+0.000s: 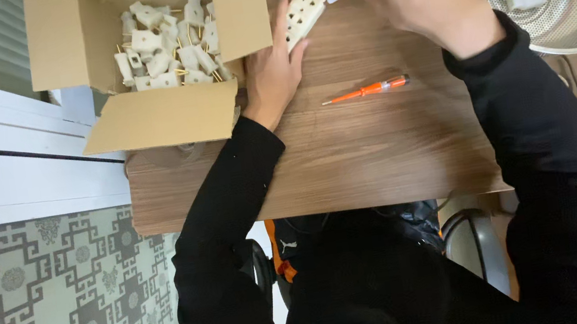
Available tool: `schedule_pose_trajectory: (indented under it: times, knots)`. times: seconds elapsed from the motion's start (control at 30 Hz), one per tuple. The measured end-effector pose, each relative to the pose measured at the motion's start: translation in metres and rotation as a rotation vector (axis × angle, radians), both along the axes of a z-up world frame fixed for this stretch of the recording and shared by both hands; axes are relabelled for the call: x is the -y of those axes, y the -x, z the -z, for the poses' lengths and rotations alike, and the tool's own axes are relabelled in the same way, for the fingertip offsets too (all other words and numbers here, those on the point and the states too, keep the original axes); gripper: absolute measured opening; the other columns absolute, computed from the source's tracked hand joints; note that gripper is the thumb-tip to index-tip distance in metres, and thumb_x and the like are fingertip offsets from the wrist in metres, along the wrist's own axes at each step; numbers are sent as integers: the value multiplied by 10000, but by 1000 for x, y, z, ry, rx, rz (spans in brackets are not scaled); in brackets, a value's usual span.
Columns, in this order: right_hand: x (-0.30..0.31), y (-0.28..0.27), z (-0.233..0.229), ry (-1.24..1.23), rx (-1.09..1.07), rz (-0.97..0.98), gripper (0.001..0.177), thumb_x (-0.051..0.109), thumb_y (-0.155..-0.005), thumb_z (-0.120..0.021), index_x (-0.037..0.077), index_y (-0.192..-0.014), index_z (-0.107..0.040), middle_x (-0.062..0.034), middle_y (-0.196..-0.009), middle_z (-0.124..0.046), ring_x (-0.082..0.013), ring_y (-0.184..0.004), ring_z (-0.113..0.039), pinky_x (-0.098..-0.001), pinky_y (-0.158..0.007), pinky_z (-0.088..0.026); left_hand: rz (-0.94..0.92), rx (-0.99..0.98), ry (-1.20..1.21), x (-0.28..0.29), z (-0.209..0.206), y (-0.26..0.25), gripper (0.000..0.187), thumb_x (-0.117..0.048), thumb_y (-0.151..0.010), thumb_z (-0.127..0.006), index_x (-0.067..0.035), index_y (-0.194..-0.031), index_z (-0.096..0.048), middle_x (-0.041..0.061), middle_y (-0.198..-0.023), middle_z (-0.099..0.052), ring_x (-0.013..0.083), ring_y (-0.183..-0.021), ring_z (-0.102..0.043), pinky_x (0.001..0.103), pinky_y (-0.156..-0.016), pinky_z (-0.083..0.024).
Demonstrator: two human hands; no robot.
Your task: The person assembles a white power plug by fitting the internal metal contacts into the plastic housing and using a screwdriver to tighten the terminal screws on a wooden desk.
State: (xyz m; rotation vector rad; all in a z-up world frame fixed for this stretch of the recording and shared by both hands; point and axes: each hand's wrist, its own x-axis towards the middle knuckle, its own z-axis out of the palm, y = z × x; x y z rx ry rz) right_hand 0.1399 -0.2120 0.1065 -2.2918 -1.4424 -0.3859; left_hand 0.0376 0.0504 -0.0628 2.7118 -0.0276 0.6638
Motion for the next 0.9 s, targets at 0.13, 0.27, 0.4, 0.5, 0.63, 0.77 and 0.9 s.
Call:
schedule_pose_trajectory:
  times: [0.13,0.27,0.4,0.5,0.63,0.77,0.9]
  knots:
    - [-8,-24,22,141,84,12,150,87,-1146,-876,123,-1284,-920,-104,-1192,-887,-385,-1050,-797,-490,-862,-567,185,-289,435,-1,-34,14,904,-234,-1175,-713,-418,-1873,-168,22,-1783,-715,291,-1082,-869,405,-915,-660]
    - [-11,-25,18,419,69,76,492,-65,-920,-901,289,-1261,-903,-34,-1158,-840,-314,-1126,-786,-452,-841,-572,282,-326,488,-3,-42,19,846,-185,-1153,-633,-407,-1860,-226,-30,-1718,-732,140,-703,-609,279,-571,-464]
    - [-15,-18,13,418,-71,114,140,192,-1211,-824,187,-1311,-921,-119,-1265,-857,-397,-1076,-805,-516,-806,-605,283,-392,514,-4,-46,20,841,-183,-1178,-652,-441,-1855,-225,-21,-1796,-698,173,-1039,-787,314,-717,-560]
    - [-19,-18,11,483,-144,150,176,188,-1197,-783,242,-1299,-917,-103,-1116,-880,-416,-979,-834,-540,-735,-606,283,-358,474,-4,-51,21,812,-218,-1135,-663,-420,-1836,-307,-23,-1759,-738,278,-1333,-820,397,-1040,-607]
    - [-26,-20,12,523,-100,97,218,110,-1158,-741,205,-1223,-926,-90,-1122,-894,-369,-972,-833,-499,-798,-612,281,-370,484,-3,-54,22,790,-177,-1159,-673,-387,-1835,-322,-32,-1747,-736,246,-1204,-799,373,-907,-585]
    - [-35,-25,22,623,-202,136,196,101,-1141,-758,193,-1269,-875,-129,-1037,-865,-410,-915,-819,-546,-700,-593,279,-348,472,-3,-50,21,803,-187,-1157,-709,-408,-1827,-328,-11,-1763,-736,299,-1402,-803,423,-1069,-615]
    - [-38,-27,29,637,-171,122,216,183,-1137,-750,227,-1289,-896,-151,-1036,-888,-447,-944,-849,-585,-748,-639,325,-307,504,-4,-32,17,823,-165,-1144,-721,-365,-1843,-334,40,-1760,-730,288,-1529,-738,372,-1243,-513]
